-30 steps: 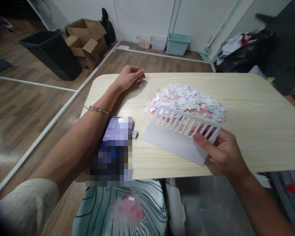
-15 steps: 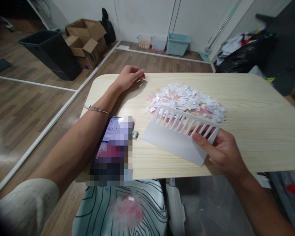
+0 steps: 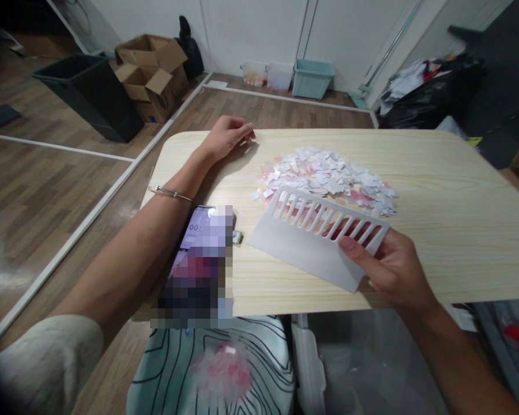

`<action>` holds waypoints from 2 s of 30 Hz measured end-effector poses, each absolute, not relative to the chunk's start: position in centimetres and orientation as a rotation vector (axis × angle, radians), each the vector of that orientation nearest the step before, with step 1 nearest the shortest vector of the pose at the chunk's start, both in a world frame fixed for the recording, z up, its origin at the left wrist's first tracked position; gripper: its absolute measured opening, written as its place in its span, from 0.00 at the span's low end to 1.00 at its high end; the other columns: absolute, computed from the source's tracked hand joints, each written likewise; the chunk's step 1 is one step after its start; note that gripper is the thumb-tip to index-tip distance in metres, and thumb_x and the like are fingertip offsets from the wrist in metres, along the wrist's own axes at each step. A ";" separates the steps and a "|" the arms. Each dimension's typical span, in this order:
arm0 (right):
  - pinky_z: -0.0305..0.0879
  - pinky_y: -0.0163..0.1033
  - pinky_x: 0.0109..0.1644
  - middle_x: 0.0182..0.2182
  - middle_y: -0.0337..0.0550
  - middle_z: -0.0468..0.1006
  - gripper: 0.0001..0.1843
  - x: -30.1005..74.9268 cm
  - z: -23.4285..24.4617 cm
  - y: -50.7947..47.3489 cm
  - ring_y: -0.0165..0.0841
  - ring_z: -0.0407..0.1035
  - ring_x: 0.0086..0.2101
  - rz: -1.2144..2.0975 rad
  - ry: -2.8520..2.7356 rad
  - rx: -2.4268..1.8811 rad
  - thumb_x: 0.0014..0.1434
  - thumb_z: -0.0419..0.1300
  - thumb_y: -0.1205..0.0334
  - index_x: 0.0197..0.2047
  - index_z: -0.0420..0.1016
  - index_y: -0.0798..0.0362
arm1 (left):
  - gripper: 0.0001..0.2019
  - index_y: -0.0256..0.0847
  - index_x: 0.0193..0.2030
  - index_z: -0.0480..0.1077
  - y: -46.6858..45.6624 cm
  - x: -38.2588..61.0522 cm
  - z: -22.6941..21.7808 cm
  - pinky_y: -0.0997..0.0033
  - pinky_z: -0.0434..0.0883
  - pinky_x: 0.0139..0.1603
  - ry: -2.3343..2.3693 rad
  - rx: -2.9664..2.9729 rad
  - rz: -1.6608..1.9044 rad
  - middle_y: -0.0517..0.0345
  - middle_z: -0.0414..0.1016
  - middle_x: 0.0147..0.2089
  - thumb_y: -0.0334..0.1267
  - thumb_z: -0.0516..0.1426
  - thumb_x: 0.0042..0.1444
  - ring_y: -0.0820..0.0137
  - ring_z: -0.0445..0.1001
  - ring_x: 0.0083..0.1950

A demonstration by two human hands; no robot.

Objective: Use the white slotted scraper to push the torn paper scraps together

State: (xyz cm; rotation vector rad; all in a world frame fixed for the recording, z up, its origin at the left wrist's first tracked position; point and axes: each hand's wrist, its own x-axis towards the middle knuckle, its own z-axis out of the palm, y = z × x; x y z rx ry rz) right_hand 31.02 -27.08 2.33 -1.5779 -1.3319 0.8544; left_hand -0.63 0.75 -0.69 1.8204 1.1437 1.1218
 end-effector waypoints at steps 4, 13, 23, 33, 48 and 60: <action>0.79 0.34 0.34 0.35 0.43 0.94 0.29 30.8 2.6 -27.0 0.36 0.84 0.32 0.843 -1.322 -1.596 0.41 0.81 0.29 0.37 0.93 0.41 | 0.15 0.36 0.30 0.77 0.6 -0.6 -0.6 0.68 0.67 0.36 1.152 1.801 1.126 0.58 0.67 0.26 0.37 0.59 0.70 0.74 0.64 0.29; 0.74 0.31 0.30 0.30 0.41 0.92 0.29 31.0 2.7 -27.1 0.32 0.80 0.27 0.854 -1.314 -1.611 0.40 0.81 0.28 0.34 0.92 0.43 | 0.16 0.37 0.31 0.77 0.6 -0.6 -0.5 0.69 0.67 0.36 1.173 1.823 1.093 0.59 0.65 0.25 0.38 0.58 0.71 0.75 0.63 0.27; 0.77 0.37 0.33 0.33 0.43 0.92 0.24 31.3 2.6 -27.3 0.38 0.82 0.30 0.836 -1.418 -1.593 0.47 0.81 0.34 0.36 0.93 0.44 | 0.15 0.38 0.31 0.76 0.7 -0.6 -0.8 0.71 0.69 0.36 1.177 1.811 1.117 0.60 0.66 0.25 0.40 0.60 0.70 0.74 0.67 0.28; 0.80 0.40 0.34 0.33 0.44 0.93 0.16 31.7 2.7 -27.4 0.41 0.84 0.31 0.831 -1.479 -1.588 0.52 0.80 0.43 0.37 0.93 0.44 | 0.11 0.38 0.32 0.76 0.6 -0.6 -0.7 0.69 0.69 0.37 1.136 1.781 1.159 0.59 0.66 0.25 0.38 0.62 0.66 0.72 0.68 0.31; 0.82 0.43 0.34 0.32 0.44 0.93 0.14 31.6 3.0 -27.5 0.45 0.86 0.31 0.803 -1.523 -1.614 0.49 0.80 0.46 0.34 0.92 0.45 | 0.14 0.38 0.30 0.76 0.4 -0.6 -0.4 0.71 0.69 0.35 1.151 1.816 1.129 0.60 0.65 0.24 0.40 0.61 0.68 0.73 0.65 0.28; 0.79 0.39 0.30 0.29 0.44 0.91 0.14 31.2 3.1 -27.2 0.41 0.83 0.27 0.821 -1.477 -1.617 0.46 0.81 0.46 0.31 0.91 0.45 | 0.12 0.39 0.31 0.76 0.4 -0.7 -0.4 0.71 0.69 0.35 1.135 1.798 1.141 0.60 0.66 0.24 0.40 0.62 0.66 0.72 0.68 0.29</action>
